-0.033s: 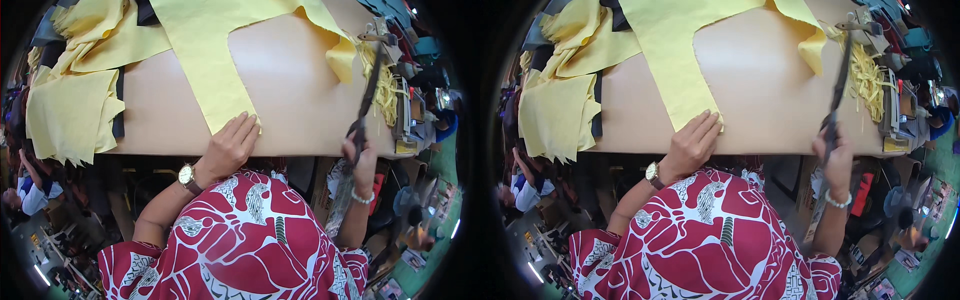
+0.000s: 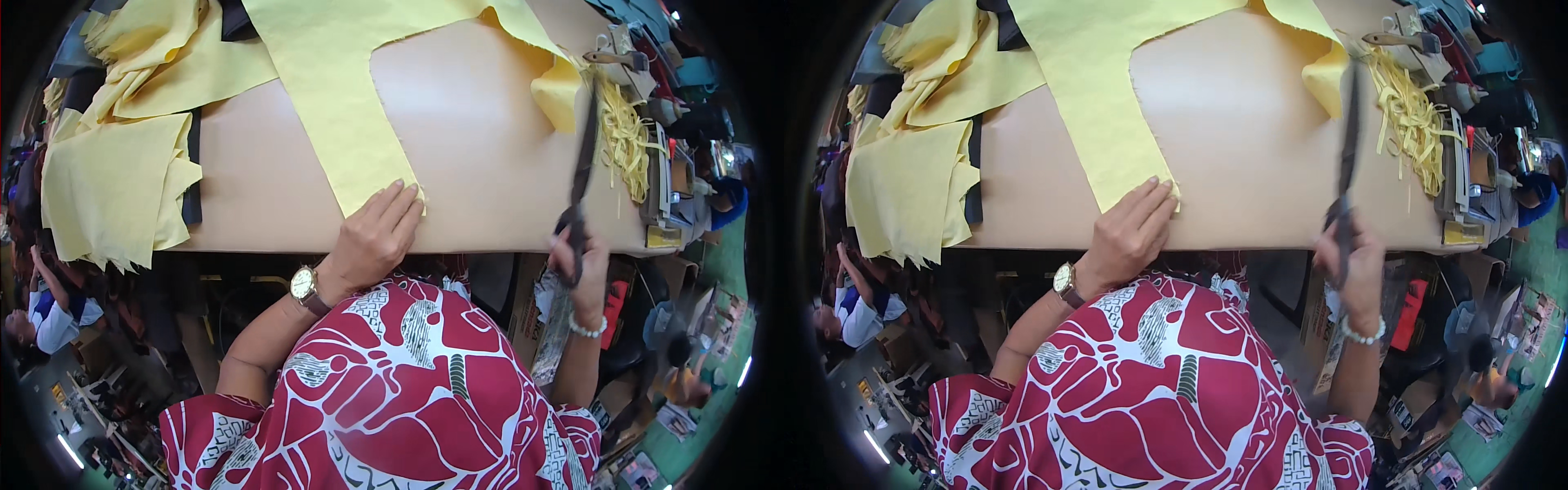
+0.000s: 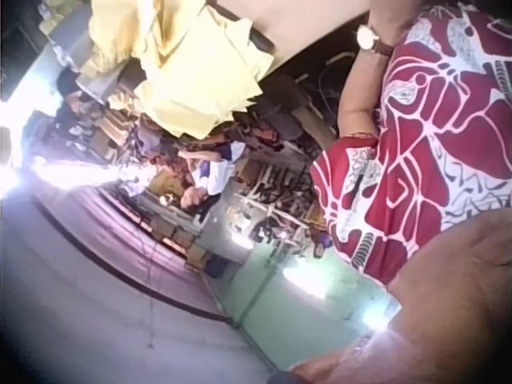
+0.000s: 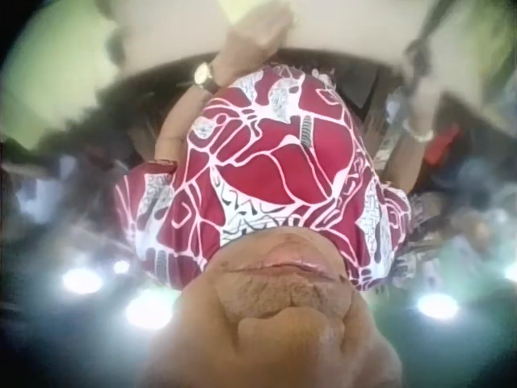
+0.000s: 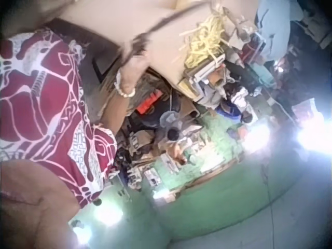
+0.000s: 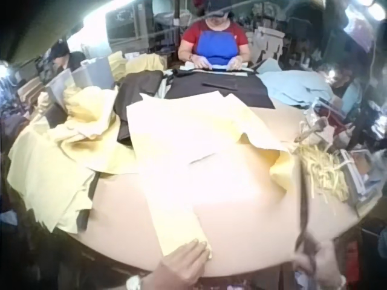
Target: The person uses shears to cut a shape out of a yellow piece of fabric on a workshop table, turning the fabric and trimming the edges to match a pattern.
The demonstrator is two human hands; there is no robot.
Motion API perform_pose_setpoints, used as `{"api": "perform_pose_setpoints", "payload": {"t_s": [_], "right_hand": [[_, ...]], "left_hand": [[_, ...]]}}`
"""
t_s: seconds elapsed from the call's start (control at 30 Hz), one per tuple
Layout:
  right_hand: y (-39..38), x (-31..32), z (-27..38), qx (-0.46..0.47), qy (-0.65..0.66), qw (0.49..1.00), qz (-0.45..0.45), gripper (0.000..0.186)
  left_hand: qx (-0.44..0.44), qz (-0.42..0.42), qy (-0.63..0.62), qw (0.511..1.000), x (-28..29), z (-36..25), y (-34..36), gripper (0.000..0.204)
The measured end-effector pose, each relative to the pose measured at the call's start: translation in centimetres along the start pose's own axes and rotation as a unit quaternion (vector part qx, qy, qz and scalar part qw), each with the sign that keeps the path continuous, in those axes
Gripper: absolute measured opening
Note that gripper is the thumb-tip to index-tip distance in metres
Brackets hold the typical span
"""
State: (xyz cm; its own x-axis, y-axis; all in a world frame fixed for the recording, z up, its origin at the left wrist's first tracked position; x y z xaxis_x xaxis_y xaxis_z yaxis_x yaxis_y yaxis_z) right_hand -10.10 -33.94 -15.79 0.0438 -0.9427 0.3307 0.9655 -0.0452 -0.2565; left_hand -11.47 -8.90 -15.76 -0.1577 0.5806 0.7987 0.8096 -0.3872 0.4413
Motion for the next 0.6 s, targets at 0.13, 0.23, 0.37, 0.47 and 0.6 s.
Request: {"api": "perform_pose_setpoints", "payload": {"t_s": [0.13,0.23,0.37,0.47,0.6], "right_hand": [[-5.7,-5.0,-2.6,-0.17,-0.006,0.973,0.156,0.026],[-9.7,-6.6,-5.3,-0.196,0.038,0.956,0.216,0.029],[-11.9,-6.5,-6.1,-0.206,0.043,0.949,0.235,0.029],[-12.0,-6.3,-5.8,-0.178,-0.013,0.951,0.252,0.031],[-11.6,-7.3,-6.7,-0.148,-0.004,0.961,0.234,0.033]], "left_hand": [[-0.003,-0.04,-0.042,0.998,0.7,-0.5,0.8,0.026],[-0.028,-0.044,-0.048,0.997,-0.4,-1.5,1.3,0.024],[-0.029,-0.04,-0.041,0.998,-0.9,-1.7,0.8,0.021],[-0.051,-0.046,-0.042,0.997,-0.8,-2.0,0.7,0.02],[-0.08,-0.057,-0.032,0.995,-0.8,-2.4,0.4,0.02]]}}
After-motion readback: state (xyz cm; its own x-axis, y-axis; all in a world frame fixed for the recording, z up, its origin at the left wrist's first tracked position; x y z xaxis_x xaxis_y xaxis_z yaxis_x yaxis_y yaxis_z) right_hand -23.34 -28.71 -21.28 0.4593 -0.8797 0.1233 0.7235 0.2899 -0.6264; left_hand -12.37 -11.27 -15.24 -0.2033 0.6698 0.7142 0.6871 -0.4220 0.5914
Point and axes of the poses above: each hand's wrist, its own y-axis towards the middle knuckle, its own x-axis out of the back of the hand, z = x × y, the point moved 9 cm from there along y, towards the middle knuckle, and after that the axes turned 2 degrees about x, right-handed, at the moved point
